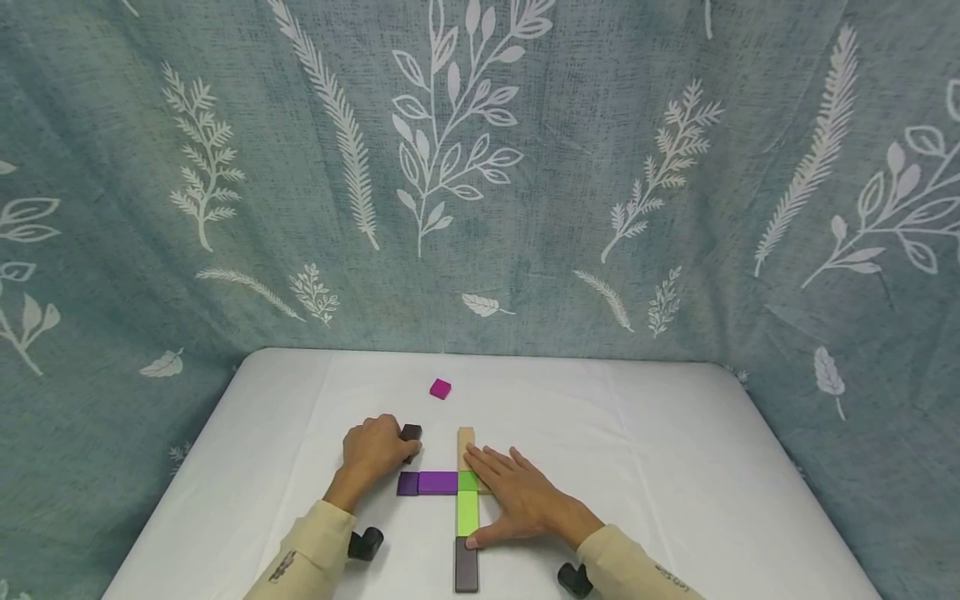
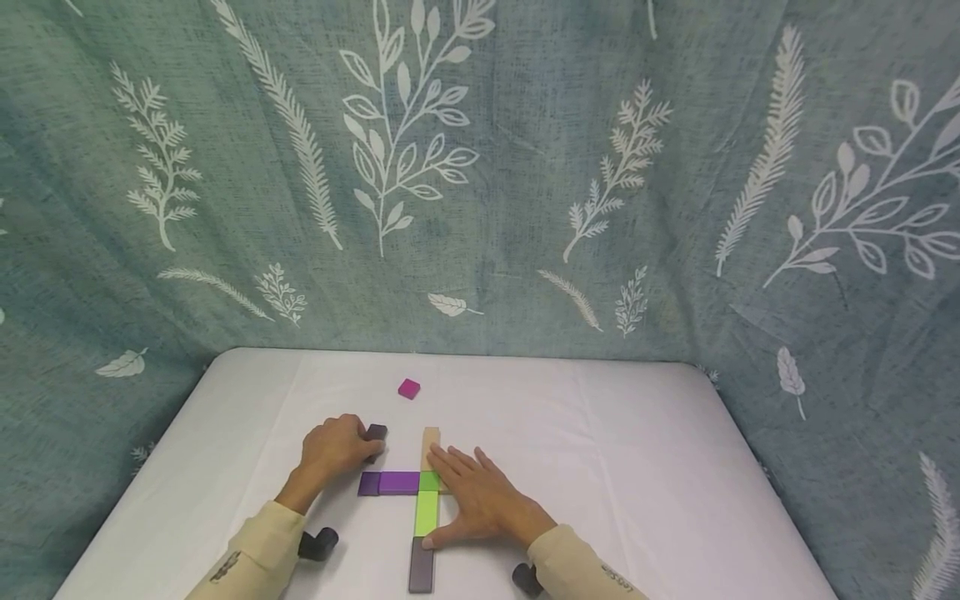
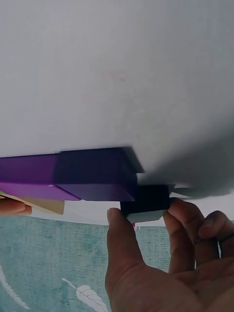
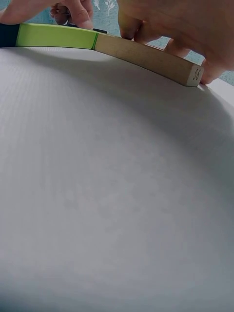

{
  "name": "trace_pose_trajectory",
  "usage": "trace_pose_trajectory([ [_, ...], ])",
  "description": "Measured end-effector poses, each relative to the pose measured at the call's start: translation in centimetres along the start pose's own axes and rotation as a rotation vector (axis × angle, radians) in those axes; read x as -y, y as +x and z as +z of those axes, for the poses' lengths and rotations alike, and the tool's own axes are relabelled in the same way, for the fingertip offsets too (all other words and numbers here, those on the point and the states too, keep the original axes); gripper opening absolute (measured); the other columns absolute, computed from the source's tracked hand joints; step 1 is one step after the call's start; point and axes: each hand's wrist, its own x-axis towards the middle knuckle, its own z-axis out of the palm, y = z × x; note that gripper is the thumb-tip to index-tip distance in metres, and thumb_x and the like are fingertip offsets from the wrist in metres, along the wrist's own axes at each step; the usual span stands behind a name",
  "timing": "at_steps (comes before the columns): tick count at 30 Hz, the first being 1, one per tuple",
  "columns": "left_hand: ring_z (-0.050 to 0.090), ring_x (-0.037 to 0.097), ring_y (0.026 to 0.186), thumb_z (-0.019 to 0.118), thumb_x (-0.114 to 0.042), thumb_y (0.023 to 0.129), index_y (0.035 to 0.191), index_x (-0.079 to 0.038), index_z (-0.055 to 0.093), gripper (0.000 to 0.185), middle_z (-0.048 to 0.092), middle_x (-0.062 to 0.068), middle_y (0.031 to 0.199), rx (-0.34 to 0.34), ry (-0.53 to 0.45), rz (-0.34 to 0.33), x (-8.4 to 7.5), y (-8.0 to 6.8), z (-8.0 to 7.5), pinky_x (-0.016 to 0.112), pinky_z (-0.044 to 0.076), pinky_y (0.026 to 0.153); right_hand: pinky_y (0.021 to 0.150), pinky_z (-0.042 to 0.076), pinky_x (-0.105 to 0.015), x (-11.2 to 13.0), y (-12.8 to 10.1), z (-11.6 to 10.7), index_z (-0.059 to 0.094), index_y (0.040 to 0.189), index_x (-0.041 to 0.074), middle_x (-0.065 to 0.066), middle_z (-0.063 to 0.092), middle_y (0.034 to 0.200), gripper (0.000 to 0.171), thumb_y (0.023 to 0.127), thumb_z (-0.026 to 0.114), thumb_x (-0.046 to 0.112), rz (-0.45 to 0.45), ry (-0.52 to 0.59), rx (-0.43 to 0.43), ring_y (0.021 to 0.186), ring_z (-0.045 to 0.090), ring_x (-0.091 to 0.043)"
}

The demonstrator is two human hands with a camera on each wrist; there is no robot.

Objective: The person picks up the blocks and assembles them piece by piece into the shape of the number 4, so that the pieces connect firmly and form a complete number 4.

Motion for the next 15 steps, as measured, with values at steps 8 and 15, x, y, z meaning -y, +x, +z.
trace_pose_trajectory([
  [8,0.053,0.020,0.060,0.083,-0.041,0.079,0.080,-0.002,0.065,0.043,0.060,0.006,0.066,0.013,0.044,-0.027,-0.68,-0.37,0.35,0.036,0.044,0.056,0.120,0.013,-0.052,-0.02,-0.05,0.11,0.017,0.164,0.018,0.005,0.015,0.169,0.125,0.070,0.058,0.090,0.000,0.003,0.002,0.153,0.019,-0.021],
  [15,0.057,0.022,0.063,0.086,-0.041,0.077,0.087,0.001,0.067,0.047,0.063,0.009,0.071,0.010,0.040,-0.048,-1.07,-0.38,0.48,0.037,0.048,0.059,0.120,0.013,-0.052,-0.02,-0.09,0.06,0.017,0.164,0.018,0.006,0.014,0.169,0.124,0.071,0.058,0.090,0.000,-0.004,-0.005,0.153,0.019,-0.021],
])
